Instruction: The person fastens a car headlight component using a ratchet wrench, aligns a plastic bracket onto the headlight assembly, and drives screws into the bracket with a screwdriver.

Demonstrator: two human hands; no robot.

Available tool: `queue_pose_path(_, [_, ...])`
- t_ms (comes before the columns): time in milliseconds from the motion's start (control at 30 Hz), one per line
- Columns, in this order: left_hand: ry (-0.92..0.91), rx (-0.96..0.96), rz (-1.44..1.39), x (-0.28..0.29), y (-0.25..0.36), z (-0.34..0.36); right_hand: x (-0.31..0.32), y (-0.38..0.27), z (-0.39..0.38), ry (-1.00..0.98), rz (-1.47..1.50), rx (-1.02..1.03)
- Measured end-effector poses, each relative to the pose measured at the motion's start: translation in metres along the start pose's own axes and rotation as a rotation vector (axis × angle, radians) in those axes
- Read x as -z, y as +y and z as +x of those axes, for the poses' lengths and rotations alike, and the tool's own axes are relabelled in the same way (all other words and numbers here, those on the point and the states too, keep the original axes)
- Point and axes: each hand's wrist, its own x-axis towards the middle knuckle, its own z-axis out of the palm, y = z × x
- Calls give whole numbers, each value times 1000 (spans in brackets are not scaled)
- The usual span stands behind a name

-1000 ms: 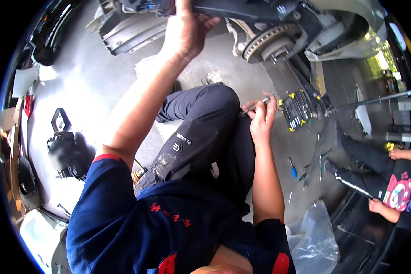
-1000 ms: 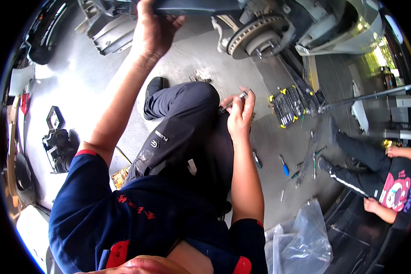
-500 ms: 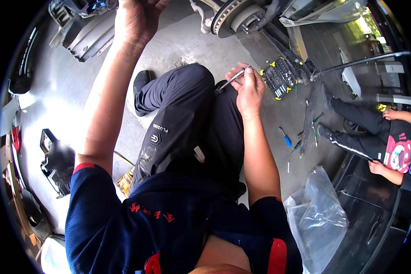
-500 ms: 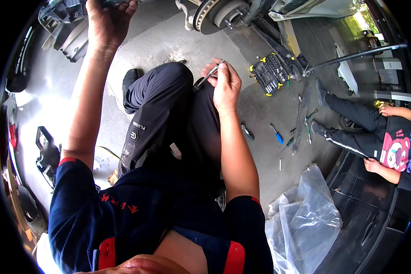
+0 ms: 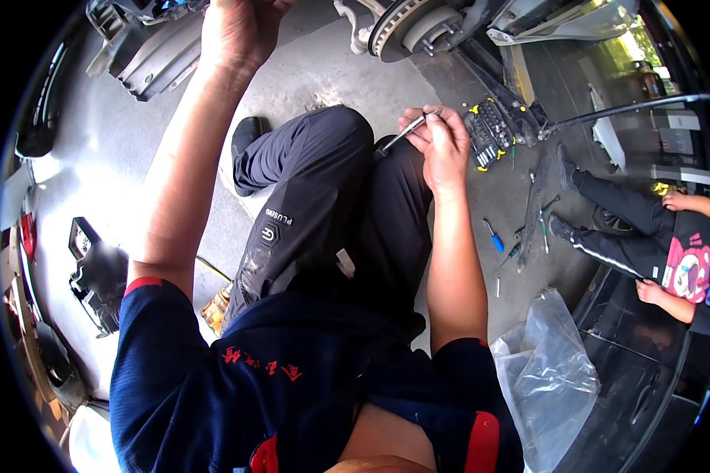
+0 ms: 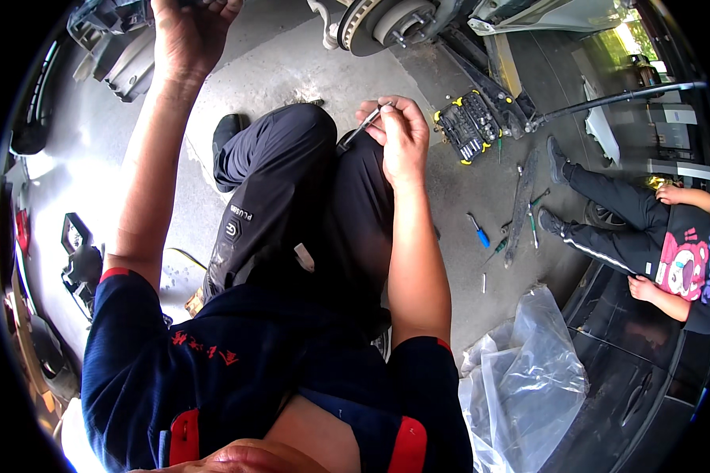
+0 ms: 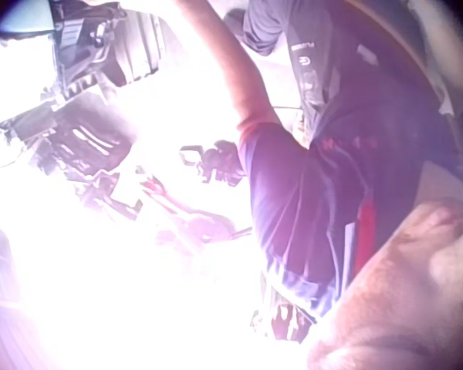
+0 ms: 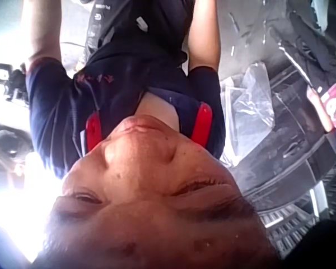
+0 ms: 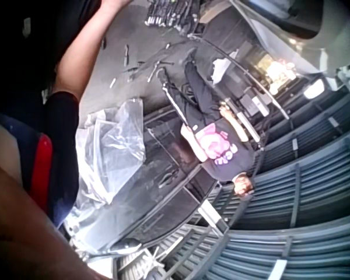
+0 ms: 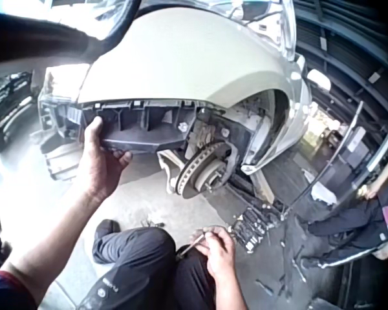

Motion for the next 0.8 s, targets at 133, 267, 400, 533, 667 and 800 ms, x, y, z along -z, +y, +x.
queue_pose_path(133, [10, -5, 8, 0, 1, -1, 1, -12, 5, -8, -24, -93])
queue_pose_path(267, [-156, 144, -226, 38, -11, 31, 0, -8, 6, -22, 43, -87])
queue_pose_path(400, [-37, -5, 25, 1, -1, -2, 9, -11, 6, -55, 31, -92])
queue_pose_path(533, [-15, -13, 15, 4, 1, -3, 4, -9, 4, -58, -82, -128])
queue_pose_path(667, [-18, -10, 10, 2, 1, 1, 1, -6, -5, -89, -97, -96])
queue_pose_path(800, [-13, 1, 3, 0, -1, 4, 7, 9, -8, -175, -227, 68])
